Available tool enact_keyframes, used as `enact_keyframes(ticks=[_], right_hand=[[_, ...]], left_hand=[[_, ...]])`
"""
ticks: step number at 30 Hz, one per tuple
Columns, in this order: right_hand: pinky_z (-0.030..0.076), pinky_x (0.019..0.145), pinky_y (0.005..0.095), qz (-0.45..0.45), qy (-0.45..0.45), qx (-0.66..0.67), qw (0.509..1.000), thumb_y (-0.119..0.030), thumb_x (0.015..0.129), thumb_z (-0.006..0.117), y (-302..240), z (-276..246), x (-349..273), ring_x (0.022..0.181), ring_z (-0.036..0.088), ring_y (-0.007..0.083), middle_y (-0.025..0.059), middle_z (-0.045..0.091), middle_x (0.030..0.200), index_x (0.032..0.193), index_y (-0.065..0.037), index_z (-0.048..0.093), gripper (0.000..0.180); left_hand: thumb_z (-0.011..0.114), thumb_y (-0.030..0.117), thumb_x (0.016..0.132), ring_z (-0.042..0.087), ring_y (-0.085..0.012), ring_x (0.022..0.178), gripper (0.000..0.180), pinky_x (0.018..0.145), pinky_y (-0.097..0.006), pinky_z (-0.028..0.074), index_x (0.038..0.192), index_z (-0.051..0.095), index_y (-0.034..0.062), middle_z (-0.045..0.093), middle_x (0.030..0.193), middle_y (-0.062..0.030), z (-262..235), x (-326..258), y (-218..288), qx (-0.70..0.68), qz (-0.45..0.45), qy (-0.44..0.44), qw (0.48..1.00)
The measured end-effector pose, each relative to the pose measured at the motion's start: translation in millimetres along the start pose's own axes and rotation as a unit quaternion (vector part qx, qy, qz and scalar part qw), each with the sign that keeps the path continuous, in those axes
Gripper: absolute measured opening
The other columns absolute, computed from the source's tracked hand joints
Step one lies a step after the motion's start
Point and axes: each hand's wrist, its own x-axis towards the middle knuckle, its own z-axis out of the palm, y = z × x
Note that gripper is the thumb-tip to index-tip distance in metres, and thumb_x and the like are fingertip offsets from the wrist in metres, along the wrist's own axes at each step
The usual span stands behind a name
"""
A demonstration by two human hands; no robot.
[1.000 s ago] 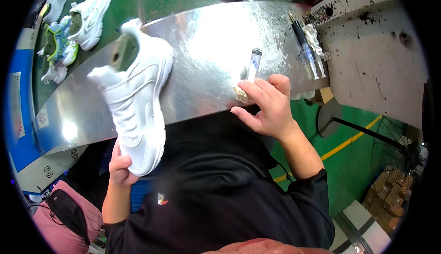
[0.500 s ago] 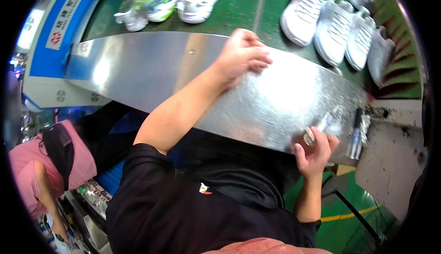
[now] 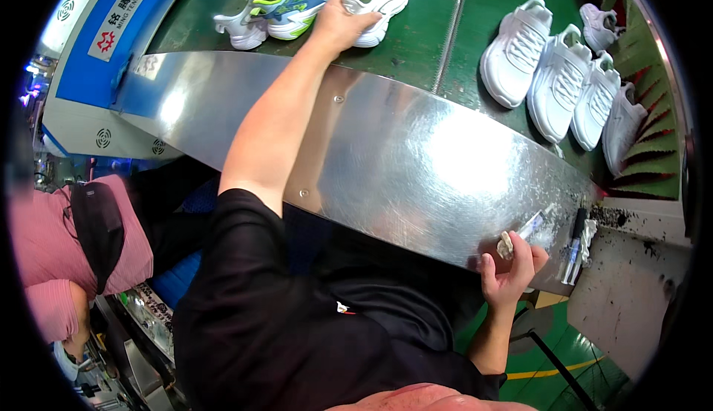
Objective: The person applies a liquid substance from a syringe along the seams of several white and blue sneakers on a metal workbench. The person handles each shoe one at a time, rotating it to access different edges, and places each shoe back on the table after treatment.
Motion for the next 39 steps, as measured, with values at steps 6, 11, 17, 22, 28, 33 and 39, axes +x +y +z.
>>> enact_keyframes(ticks=[6,11,17,22,28,33,39], right_hand=[[0.033,0.085,0.0350,-0.015,0.017,-0.008,1.000,-0.027,0.065,0.073,3.4,-6.3,4.2,0.088,0.045,0.0258,0.0060,0.063,0.091,0.105,-0.006,0.063,0.046],[0.032,0.079,0.0338,0.024,-0.002,0.066,0.998,-0.027,0.062,0.072,0.3,-23.1,2.6,0.082,0.044,0.0238,0.0047,0.062,0.086,0.104,-0.008,0.063,0.047],[0.039,0.074,0.0268,0.127,-0.011,0.263,0.956,-0.025,0.070,0.069,8.5,-50.2,-27.6,0.085,0.047,0.0176,0.0076,0.052,0.093,0.109,0.000,0.058,0.048],[0.044,0.071,0.0244,0.246,0.053,0.490,0.834,-0.024,0.076,0.065,11.4,-55.8,-49.4,0.088,0.058,0.0159,0.0095,0.058,0.102,0.121,0.004,0.048,0.055],[0.048,0.069,0.0236,0.235,0.014,0.482,0.844,-0.030,0.080,0.068,-4.1,-61.1,-54.2,0.086,0.062,0.0182,0.0101,0.060,0.098,0.117,0.006,0.049,0.055],[0.051,0.074,0.0314,0.177,0.013,0.471,0.864,-0.044,0.073,0.076,-21.0,-65.6,-23.0,0.077,0.063,0.0223,0.0122,0.060,0.089,0.110,0.006,0.051,0.066],[0.036,0.053,0.0272,0.038,-0.065,0.605,0.793,-0.053,0.071,0.075,-41.0,-64.6,51.2,0.060,0.054,0.0172,0.0142,0.062,0.077,0.103,-0.006,0.054,0.061]], left_hand=[[0.073,0.001,0.070,0.052,-0.0179,0.113,0.078,0.098,-0.034,0.041,0.138,0.036,0.0054,0.052,0.126,-0.0089,-26.7,-93.8,75.9,-0.191,-0.119,-0.092,0.970],[0.075,0.009,0.068,0.042,-0.0256,0.124,0.087,0.101,-0.037,0.036,0.140,0.027,0.0050,0.041,0.134,-0.0139,-16.2,-222.1,99.1,0.140,0.112,-0.212,0.961],[0.074,0.010,0.059,0.045,-0.0263,0.119,0.105,0.094,-0.040,0.044,0.144,0.012,0.0087,0.032,0.135,-0.0138,-15.1,-226.7,114.7,-0.196,-0.174,-0.218,0.940],[0.058,0.018,0.085,0.058,-0.0167,0.091,0.046,0.075,-0.028,0.051,0.125,0.048,-0.0016,0.054,0.112,-0.0114,7.2,-121.2,70.7,-0.198,-0.208,-0.204,0.936],[0.064,0.028,0.085,0.056,-0.0103,0.080,0.032,0.067,-0.026,0.048,0.097,0.056,-0.0002,0.060,0.090,-0.0065,43.6,-78.0,48.2,0.177,-0.085,-0.311,0.930],[0.063,0.016,0.081,0.063,-0.0175,0.089,0.044,0.079,-0.030,0.052,0.115,0.047,-0.0063,0.061,0.104,-0.0139,65.6,-119.6,127.0,-0.286,-0.182,-0.265,0.903],[0.067,0.002,0.075,0.061,-0.0185,0.097,0.049,0.086,-0.034,0.050,0.120,0.050,-0.0006,0.062,0.107,-0.0107,44.5,-148.1,116.7,-0.549,-0.165,-0.282,0.769]])
